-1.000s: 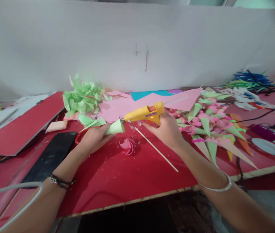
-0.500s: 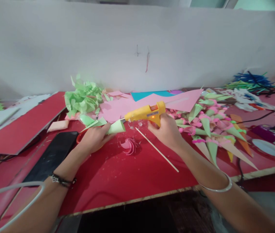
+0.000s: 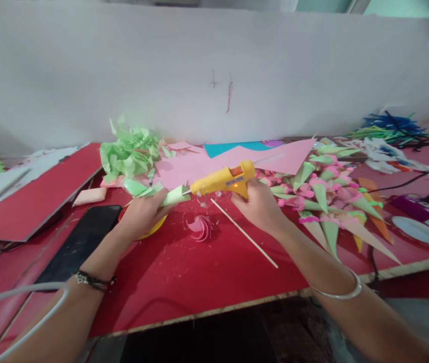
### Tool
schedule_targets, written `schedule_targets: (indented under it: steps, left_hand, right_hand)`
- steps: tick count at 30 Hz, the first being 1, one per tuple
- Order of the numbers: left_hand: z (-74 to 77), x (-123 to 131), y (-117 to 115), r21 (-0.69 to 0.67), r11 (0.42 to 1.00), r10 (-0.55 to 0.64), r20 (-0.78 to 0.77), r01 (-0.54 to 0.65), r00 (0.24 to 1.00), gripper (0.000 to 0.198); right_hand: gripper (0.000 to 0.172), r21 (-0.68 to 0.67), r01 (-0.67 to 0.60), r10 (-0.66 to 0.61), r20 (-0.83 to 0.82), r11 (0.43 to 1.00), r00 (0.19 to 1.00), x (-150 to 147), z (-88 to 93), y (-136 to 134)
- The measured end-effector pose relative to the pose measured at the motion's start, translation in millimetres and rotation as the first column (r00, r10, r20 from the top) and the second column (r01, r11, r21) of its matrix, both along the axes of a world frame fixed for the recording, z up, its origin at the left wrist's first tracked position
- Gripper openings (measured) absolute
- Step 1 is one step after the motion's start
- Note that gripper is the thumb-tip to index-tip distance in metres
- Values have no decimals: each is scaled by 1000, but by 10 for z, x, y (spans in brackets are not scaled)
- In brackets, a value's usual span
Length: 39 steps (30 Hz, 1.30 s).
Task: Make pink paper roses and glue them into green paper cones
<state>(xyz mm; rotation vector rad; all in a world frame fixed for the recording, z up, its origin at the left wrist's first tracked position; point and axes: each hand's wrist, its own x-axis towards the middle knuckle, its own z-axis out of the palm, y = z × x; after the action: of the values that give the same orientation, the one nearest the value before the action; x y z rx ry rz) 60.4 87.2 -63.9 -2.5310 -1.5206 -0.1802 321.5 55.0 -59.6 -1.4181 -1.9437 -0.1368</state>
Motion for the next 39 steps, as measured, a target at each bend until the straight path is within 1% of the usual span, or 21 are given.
schedule_targets:
  steps: [5,10,13,18,21,23,26,32,36,39]
  left_hand:
    - [31,-11,2,0,1000,18,27,-18,999,34]
    - [36,-28,17,-13,999,38,87,-37,996,35]
    - [28,-36,26,15,999,39,108,-41,993,35]
    - [12,-55,34,61,998,22,71,-27,997,33]
    - [-3,-69,39,73,997,-7,58,3,998,31]
    - [-11,-72,40,75,997,-20,43,17,999,31]
    - [-15,-61,33,62,998,-18,24,16,1000,31]
    - [-10,-21,7,30,999,-31,-28,32,999,27]
    - [-13,-12,3,45,998,-31,-50,33,998,27]
    - [-15,-13,6,56,998,-39,-28,40,999,29]
  right_hand:
    - [20,-26,12,-12,34,1000,999,7,-2,5]
    - [22,-44,35,-32,56,998,998,9,-2,-1]
    - [25,-46,28,-25,56,999,998,14,-5,2]
    - [25,-22,-2,2,13,1000,1000,10,-5,12]
    - [34,-18,-25,25,-13,1000,1000,-1,-1,12]
    - [36,-14,-33,33,-24,999,999,-7,2,6]
    - [33,-22,-50,49,-43,999,998,-14,10,-9]
    - [19,-47,-70,65,-102,996,993,-31,38,-31]
    - [17,-68,-65,56,-123,996,991,-35,49,-22]
    - [18,-75,-45,36,-123,996,992,-31,45,-13]
